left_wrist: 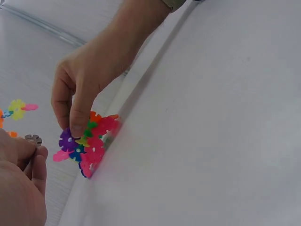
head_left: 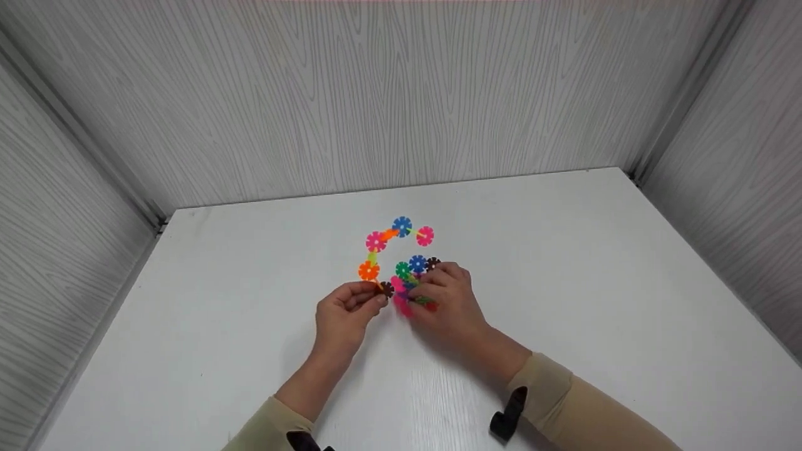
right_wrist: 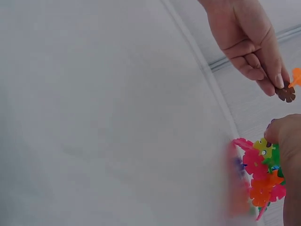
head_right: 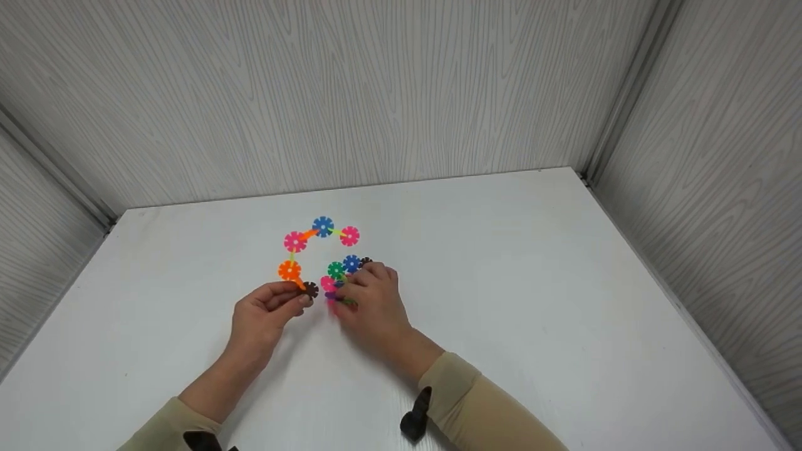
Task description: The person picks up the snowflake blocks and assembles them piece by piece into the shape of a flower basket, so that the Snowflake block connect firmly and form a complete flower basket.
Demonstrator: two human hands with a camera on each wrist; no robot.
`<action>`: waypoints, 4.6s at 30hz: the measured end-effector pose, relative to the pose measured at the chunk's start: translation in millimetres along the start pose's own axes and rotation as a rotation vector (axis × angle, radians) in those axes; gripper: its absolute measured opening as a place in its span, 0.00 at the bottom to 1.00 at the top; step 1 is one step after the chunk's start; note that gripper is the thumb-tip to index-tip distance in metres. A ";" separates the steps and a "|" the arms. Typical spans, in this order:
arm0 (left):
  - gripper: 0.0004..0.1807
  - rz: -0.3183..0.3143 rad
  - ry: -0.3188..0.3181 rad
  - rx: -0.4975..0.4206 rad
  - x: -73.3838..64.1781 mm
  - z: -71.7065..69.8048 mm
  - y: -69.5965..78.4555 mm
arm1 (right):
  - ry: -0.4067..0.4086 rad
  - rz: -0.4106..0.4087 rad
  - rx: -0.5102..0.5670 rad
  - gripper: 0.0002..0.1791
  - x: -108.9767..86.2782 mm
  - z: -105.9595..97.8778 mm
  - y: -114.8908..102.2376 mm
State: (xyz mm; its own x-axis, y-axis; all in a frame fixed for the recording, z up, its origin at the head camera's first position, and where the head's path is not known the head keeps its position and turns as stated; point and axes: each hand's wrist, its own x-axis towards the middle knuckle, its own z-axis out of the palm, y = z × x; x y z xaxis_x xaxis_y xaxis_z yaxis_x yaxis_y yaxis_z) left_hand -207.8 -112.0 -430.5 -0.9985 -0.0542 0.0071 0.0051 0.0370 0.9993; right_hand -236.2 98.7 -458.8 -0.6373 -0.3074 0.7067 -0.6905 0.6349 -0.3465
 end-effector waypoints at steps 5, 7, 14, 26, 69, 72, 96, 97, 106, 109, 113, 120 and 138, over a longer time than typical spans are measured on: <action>0.10 -0.036 0.007 -0.005 0.9 10.8 -5.9 | 0.028 0.007 0.003 0.12 -2.8 1.2 1.2; 0.09 -0.046 0.018 -0.004 0.8 13.4 -7.0 | 0.029 0.023 0.002 0.12 -3.7 0.8 0.4; 0.09 -0.065 0.040 0.005 0.9 21.3 -7.5 | 0.018 0.053 -0.004 0.09 -4.3 1.3 -2.3; 0.08 -0.052 0.050 -0.005 2.0 21.5 -11.1 | 0.079 -0.003 -0.001 0.11 -3.9 6.2 0.9; 0.07 0.045 0.016 0.143 6.0 17.1 -12.0 | -0.018 -0.042 0.180 0.15 -3.7 -22.0 7.9; 0.08 0.050 0.013 0.143 8.5 13.6 -11.2 | 0.044 0.000 0.188 0.12 -1.8 -37.4 16.9; 0.10 0.030 -0.090 0.195 52.3 -8.9 -7.3 | -0.213 0.615 0.515 0.07 13.9 -58.0 51.6; 0.10 0.029 -0.085 0.199 52.8 -8.4 -7.2 | -0.209 0.620 0.527 0.07 12.8 -57.7 51.8; 0.13 0.173 0.089 0.319 31.7 -3.4 -2.5 | -0.180 0.663 0.596 0.08 3.4 -54.8 53.1; 0.11 0.284 0.125 0.325 17.5 2.1 3.3 | -0.174 0.680 0.608 0.08 2.5 -54.7 53.6; 0.11 0.429 0.058 0.334 2.6 17.7 11.1 | -0.162 0.705 0.605 0.08 2.4 -55.3 54.8; 0.17 0.516 -0.072 0.405 -3.4 56.6 8.9 | -0.138 0.707 0.577 0.09 -0.1 -56.0 56.3; 0.15 0.614 0.039 0.820 16.3 87.5 -4.4 | -0.083 0.667 0.533 0.09 -8.7 -57.8 43.9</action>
State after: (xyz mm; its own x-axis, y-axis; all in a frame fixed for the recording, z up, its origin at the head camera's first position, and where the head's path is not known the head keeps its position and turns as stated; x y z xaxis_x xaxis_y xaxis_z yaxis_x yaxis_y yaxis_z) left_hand -228.9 -25.7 -438.0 -0.8336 0.1720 0.5249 0.4612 0.7397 0.4901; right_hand -241.2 170.2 -444.5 -0.9759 -0.0527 0.2115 -0.2177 0.2898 -0.9320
